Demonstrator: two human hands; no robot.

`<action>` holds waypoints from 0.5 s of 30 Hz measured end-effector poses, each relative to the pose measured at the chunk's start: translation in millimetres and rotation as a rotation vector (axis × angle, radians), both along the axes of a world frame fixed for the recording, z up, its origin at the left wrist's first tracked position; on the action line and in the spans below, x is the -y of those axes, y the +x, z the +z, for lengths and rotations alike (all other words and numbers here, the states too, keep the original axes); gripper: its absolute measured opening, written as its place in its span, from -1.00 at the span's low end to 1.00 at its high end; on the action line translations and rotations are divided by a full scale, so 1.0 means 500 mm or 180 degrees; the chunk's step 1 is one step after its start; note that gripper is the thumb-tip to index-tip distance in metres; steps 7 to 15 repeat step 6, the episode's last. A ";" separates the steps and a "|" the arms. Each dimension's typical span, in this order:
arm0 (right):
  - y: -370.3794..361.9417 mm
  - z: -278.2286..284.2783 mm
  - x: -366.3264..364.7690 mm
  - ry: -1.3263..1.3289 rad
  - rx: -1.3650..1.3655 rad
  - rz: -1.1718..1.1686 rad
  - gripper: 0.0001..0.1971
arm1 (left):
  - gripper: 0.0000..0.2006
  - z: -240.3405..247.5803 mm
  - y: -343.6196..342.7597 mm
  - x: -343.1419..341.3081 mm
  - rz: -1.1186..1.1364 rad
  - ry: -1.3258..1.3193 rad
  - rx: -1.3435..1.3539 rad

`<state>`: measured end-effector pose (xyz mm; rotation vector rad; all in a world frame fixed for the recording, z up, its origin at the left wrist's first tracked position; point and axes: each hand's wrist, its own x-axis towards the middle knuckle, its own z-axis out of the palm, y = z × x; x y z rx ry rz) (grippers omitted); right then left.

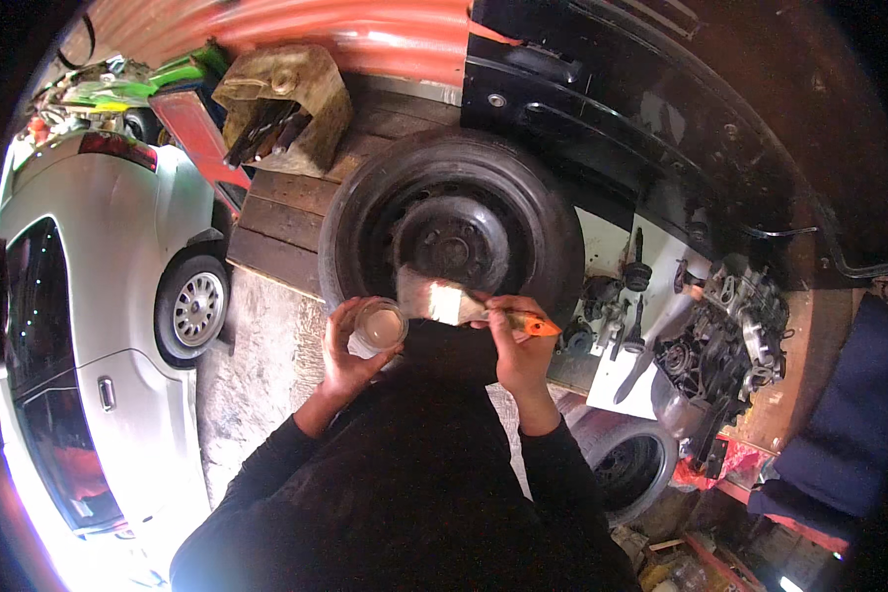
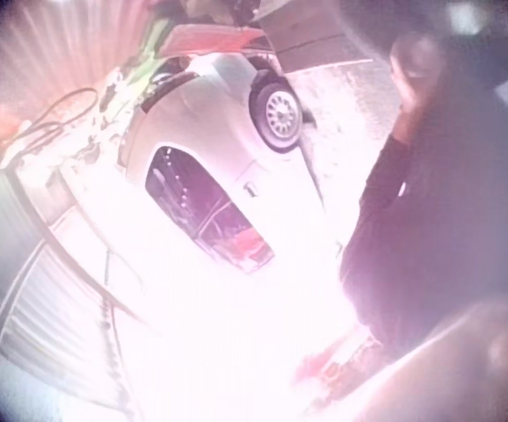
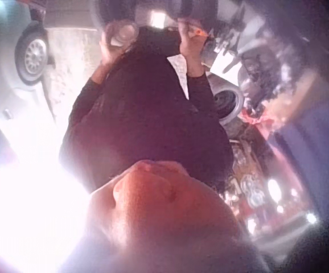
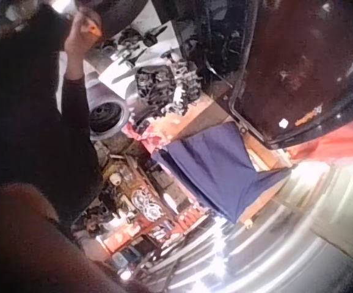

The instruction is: The person scrubs the inner rim of a car tire with a small orange brush, rotating the tire to reach different sections. The tire rests on a wooden plank in a cluttered garage.

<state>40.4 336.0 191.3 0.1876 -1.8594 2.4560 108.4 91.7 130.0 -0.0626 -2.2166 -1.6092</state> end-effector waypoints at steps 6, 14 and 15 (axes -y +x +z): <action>0.023 0.103 0.062 0.1281 -0.0845 0.0941 -0.91 | -0.07 0.051 0.006 0.045 -0.0150 -0.0330 -0.0139; 0.023 0.103 0.062 0.1281 -0.0845 0.0941 -0.91 | -0.07 0.051 0.006 0.045 -0.0150 -0.0330 -0.0139; 0.023 0.103 0.062 0.1281 -0.0845 0.0941 -0.91 | -0.07 0.051 0.006 0.045 -0.0150 -0.0330 -0.0139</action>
